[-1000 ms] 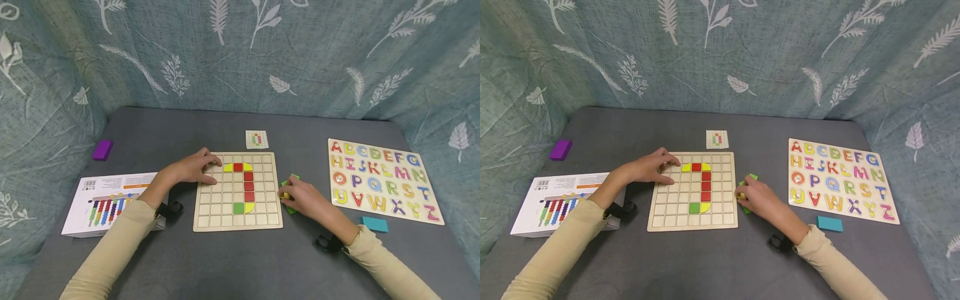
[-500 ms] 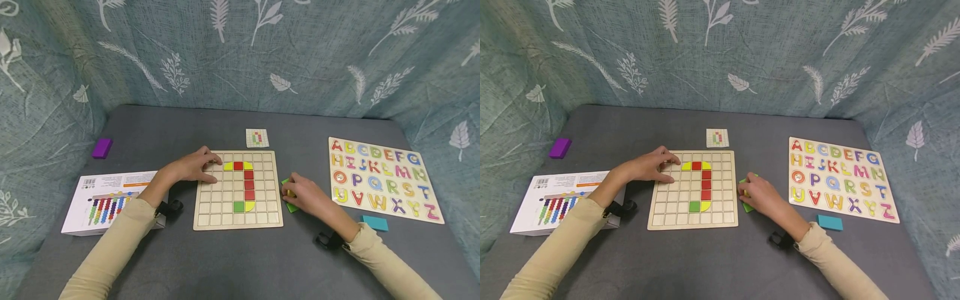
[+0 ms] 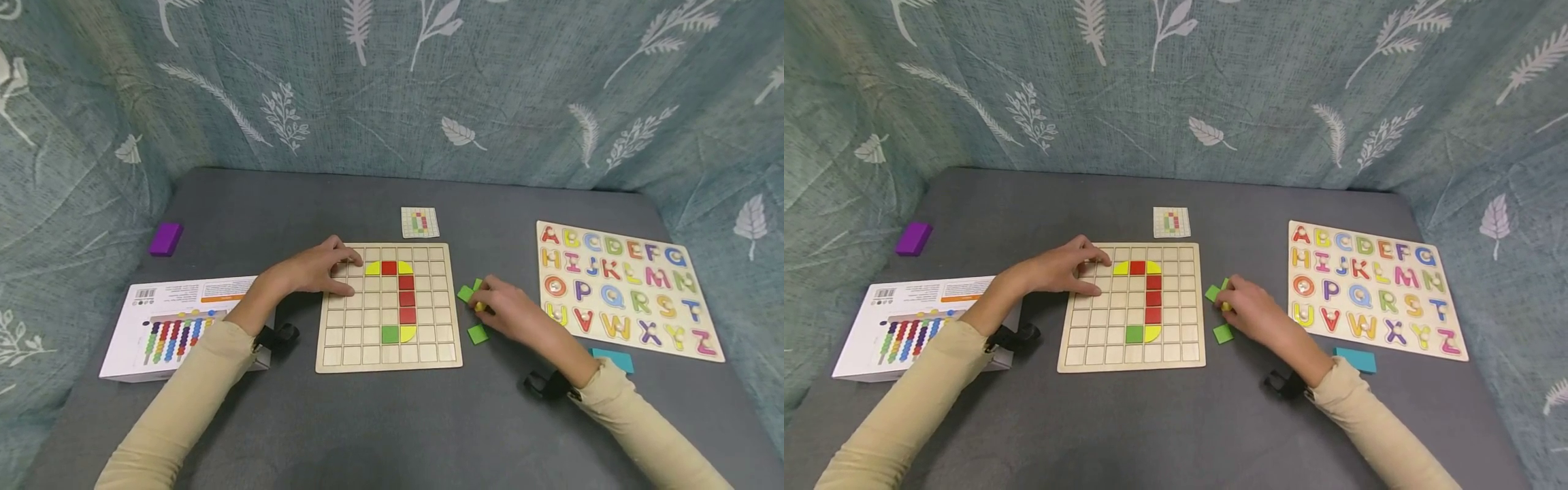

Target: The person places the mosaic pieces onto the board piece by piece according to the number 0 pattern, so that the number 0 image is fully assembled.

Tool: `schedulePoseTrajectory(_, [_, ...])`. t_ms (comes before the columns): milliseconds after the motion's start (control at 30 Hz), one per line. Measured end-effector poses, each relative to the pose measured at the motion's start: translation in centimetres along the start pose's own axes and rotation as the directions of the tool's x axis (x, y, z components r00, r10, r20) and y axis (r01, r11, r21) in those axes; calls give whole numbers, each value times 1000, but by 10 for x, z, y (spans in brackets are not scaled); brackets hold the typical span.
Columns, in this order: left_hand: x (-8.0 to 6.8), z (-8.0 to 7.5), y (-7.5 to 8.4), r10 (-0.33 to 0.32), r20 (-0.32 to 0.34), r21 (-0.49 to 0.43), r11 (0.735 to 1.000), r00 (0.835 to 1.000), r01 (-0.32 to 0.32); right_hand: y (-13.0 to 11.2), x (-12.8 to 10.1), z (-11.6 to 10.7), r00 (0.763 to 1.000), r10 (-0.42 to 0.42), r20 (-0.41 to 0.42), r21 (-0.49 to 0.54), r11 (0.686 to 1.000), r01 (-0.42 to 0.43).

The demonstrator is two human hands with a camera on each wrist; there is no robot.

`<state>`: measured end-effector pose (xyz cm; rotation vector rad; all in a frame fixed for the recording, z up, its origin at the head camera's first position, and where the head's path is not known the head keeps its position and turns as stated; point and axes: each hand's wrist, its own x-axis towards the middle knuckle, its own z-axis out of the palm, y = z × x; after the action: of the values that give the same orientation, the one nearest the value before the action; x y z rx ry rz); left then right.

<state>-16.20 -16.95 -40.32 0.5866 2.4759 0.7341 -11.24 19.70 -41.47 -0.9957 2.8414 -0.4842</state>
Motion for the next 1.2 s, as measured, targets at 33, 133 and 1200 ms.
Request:
schedulePoseTrajectory(33, [0, 0, 0, -2, 1, 0, 1000, 1000, 2, 1, 0, -1, 1000, -7, -5, -7, 1000, 7])
schedulePoseTrajectory(133, [-1, -1, 1, -2, 0, 6, 1000, 1000, 2, 3, 1, -1, 1000, -21, -4, -29, 999, 21])
schedulePoseTrajectory(1200, [-1, 0, -1, 14, -4, 19, 1000, 1000, -14, -32, 36, -19, 981, -192, -31, 193, 962, 195])
